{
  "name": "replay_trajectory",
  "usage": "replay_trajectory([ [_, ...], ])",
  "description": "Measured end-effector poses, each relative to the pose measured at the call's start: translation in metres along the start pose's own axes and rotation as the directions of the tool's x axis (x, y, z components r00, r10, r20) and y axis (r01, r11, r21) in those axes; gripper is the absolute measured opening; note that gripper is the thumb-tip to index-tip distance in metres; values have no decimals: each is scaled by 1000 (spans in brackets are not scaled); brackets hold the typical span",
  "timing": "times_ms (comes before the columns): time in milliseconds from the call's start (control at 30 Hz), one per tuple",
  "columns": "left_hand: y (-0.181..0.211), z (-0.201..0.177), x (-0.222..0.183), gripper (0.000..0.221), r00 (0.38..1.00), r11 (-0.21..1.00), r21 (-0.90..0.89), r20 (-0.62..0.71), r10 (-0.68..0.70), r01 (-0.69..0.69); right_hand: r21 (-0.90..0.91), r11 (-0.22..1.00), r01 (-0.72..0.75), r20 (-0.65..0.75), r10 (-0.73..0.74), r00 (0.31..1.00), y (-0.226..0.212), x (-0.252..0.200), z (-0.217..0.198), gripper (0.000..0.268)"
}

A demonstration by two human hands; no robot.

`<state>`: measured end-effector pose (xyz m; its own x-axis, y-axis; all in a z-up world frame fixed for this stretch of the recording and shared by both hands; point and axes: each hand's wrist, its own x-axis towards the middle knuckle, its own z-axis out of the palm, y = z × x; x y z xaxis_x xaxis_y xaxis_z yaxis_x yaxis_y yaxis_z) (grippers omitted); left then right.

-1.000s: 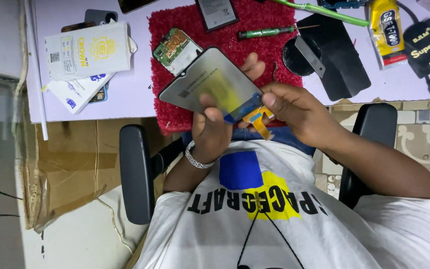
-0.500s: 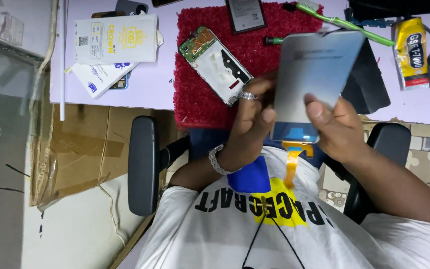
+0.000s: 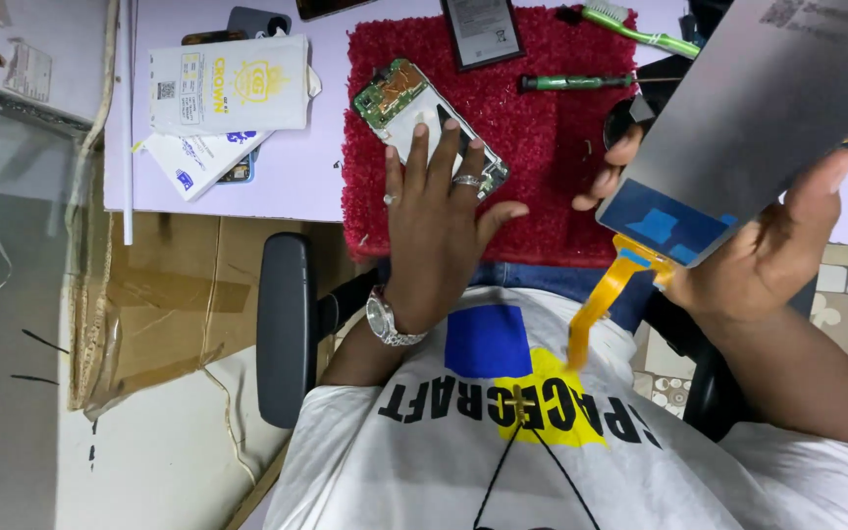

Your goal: A technician performs various steps to repair a mobile phone, including cleaning the frame and installing a new screen.

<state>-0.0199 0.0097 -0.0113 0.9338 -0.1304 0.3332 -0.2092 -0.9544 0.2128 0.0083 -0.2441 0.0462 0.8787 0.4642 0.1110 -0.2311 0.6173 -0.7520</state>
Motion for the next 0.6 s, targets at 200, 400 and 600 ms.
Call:
replay_trajectory([
  [200,3,-33,-5,20,997,996,-79,-59,-46,42,-105,994,11,-56,-17,998,8,6,0,108],
  [400,-10,-25,16,81,948,962,161,-269,-172,220,51,997,-58,124,51,991,12,14,0,123],
  [600,-23,-28,10,82,955,962,-8,-118,-274,275,-145,985,-91,102,107,989,19,30,10,95],
])
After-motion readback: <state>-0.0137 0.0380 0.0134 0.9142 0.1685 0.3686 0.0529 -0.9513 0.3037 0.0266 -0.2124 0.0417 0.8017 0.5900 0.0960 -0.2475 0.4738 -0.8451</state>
